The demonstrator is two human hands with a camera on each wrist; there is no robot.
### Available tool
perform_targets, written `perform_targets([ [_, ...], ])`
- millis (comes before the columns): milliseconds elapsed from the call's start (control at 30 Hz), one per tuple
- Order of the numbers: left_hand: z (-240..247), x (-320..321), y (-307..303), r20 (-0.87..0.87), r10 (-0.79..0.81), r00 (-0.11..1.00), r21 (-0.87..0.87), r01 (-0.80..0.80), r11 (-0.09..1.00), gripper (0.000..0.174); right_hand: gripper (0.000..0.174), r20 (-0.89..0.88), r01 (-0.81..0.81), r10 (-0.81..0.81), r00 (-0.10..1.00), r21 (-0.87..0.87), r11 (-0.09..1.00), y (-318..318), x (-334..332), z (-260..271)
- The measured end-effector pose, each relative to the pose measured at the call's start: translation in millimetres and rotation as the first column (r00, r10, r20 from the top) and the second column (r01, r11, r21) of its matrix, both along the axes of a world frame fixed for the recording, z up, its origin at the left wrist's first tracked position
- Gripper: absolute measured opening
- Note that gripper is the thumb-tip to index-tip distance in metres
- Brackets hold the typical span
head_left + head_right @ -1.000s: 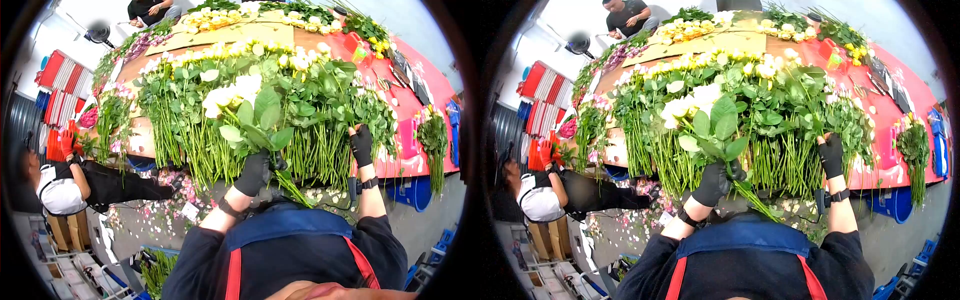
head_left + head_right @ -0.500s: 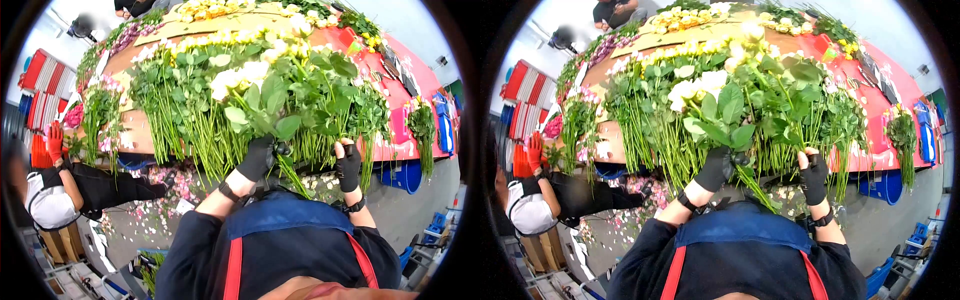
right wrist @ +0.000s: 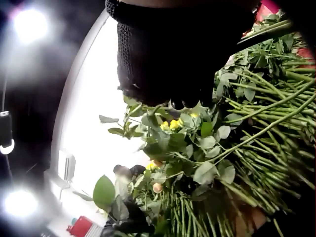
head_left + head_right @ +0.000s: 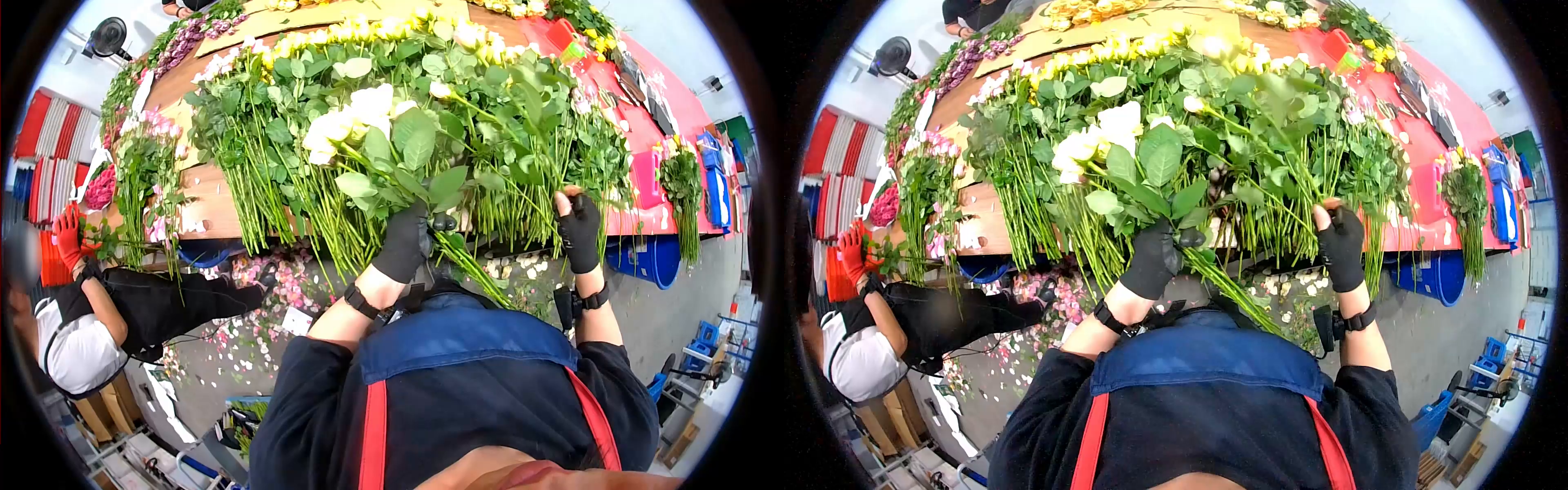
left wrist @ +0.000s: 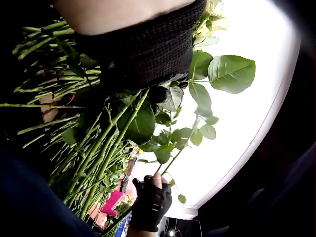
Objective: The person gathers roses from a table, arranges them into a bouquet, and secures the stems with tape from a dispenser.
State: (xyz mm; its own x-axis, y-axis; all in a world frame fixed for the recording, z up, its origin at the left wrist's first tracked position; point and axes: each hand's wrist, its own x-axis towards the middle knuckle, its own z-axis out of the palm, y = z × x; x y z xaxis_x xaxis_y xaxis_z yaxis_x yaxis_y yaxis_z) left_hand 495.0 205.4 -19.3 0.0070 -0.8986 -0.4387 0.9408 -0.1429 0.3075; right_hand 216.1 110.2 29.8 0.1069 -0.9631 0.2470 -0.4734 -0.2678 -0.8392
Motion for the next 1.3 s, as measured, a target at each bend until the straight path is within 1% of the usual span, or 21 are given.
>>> perform_targets([
  [67,3.0,-7.8,-2.2,0.051,0.012,0.999,-0.038,-0.010,0.999,0.019,0.016,0.115,0.058,-0.068,0.991,0.090,0.994,1.4,9.2,13.5],
  [167,-19.4,-21.5,-4.5,0.160,-0.043,0.986,-0.038,0.050,0.998,0.029,0.017,0.056,-0.047,0.041,0.998,0.108,0.993,6.6,17.1,11.2],
  [233,-39.5,-30.6,-10.5,0.197,-0.067,0.978,-0.070,0.082,0.994,0.033,0.019,0.216,-0.118,0.053,0.975,0.299,0.947,22.8,21.4,6.9],
  [367,-72.1,-41.3,-21.6,0.294,-0.134,0.946,-0.163,0.188,0.968,0.040,0.023,0.120,-0.278,0.252,0.960,0.337,0.899,46.9,21.3,-22.7],
  [433,-52.7,-48.5,-10.0,0.230,-0.197,0.953,-0.202,0.245,0.948,0.044,0.028,0.055,-0.456,0.460,0.886,0.282,0.844,48.2,21.9,-38.7],
  [467,-95.8,-56.9,-11.1,0.574,-0.108,0.812,-0.215,0.277,0.937,0.049,0.029,0.085,-0.476,0.473,0.877,0.294,0.829,49.5,20.2,-41.6],
  [533,-87.6,-57.3,-14.8,0.345,-0.224,0.912,-0.294,0.331,0.897,0.050,0.029,0.083,-0.506,0.506,0.859,0.301,0.809,49.6,18.7,-41.7],
  [600,-69.6,-55.6,-13.9,0.188,-0.318,0.929,-0.350,0.366,0.862,0.050,0.025,0.019,-0.525,0.544,0.839,0.290,0.800,46.8,17.9,-34.0],
  [633,-26.9,-51.0,-11.7,0.153,-0.354,0.923,-0.363,0.385,0.848,0.048,0.022,-0.109,-0.566,0.589,0.801,0.185,0.804,45.8,17.9,-32.1],
  [700,4.7,-42.9,-6.7,0.184,-0.365,0.913,-0.397,0.409,0.822,0.050,0.018,-0.373,-0.652,0.602,0.706,-0.011,0.758,43.8,19.7,-27.1],
  [767,12.3,-36.6,1.3,0.302,-0.324,0.896,-0.432,0.432,0.792,0.054,0.018,-0.435,-0.664,0.610,0.662,0.036,0.747,47.7,28.3,-18.5],
  [833,42.8,-30.0,24.3,0.644,-0.215,0.735,-0.276,0.485,0.830,0.050,0.018,-0.190,-0.728,0.737,0.649,0.124,0.674,34.7,23.3,-19.2],
  [867,46.8,-24.2,30.8,0.702,-0.198,0.684,-0.231,0.481,0.846,0.050,0.024,-0.073,-0.654,0.684,0.725,0.236,0.719,30.6,18.8,-17.4],
  [900,47.8,-20.3,36.6,0.704,-0.192,0.683,-0.213,0.461,0.861,0.050,0.027,0.047,-0.589,0.594,0.803,0.214,0.779,22.4,21.2,-7.6],
  [967,41.9,-11.5,48.4,0.643,-0.187,0.743,-0.208,0.404,0.891,0.050,0.031,-0.306,-0.378,0.344,0.888,-0.058,0.924,-0.5,16.5,-10.8],
  [1033,29.3,-6.4,54.5,0.547,-0.191,0.815,-0.217,0.359,0.908,0.049,0.031,-0.592,-0.322,0.223,0.775,-0.066,0.944,-16.3,14.1,-20.3],
  [1100,21.5,-3.1,62.2,0.487,-0.188,0.853,-0.214,0.326,0.921,0.049,0.028,-0.685,-0.304,0.245,0.686,0.037,0.952,-30.1,4.7,-62.3],
  [1167,16.4,0.9,67.0,0.446,-0.184,0.876,-0.207,0.301,0.931,0.048,0.022,-0.504,-0.350,0.288,0.814,-0.031,0.936,-39.6,-6.6,-86.4],
  [1233,12.7,7.3,73.0,0.415,-0.176,0.893,-0.203,0.280,0.938,0.048,0.017,-0.270,-0.251,0.212,0.939,-0.121,0.960,-34.2,-3.8,-63.1],
  [1267,11.1,10.6,74.2,0.404,-0.173,0.898,-0.203,0.273,0.940,0.048,0.017,-0.205,-0.217,0.187,0.961,-0.136,0.967,-39.8,-13.5,-66.4],
  [1300,9.6,13.6,77.5,0.392,-0.170,0.904,-0.202,0.265,0.943,0.048,0.018,-0.274,-0.160,0.132,0.953,-0.082,0.984,-42.8,-16.5,-55.0],
])
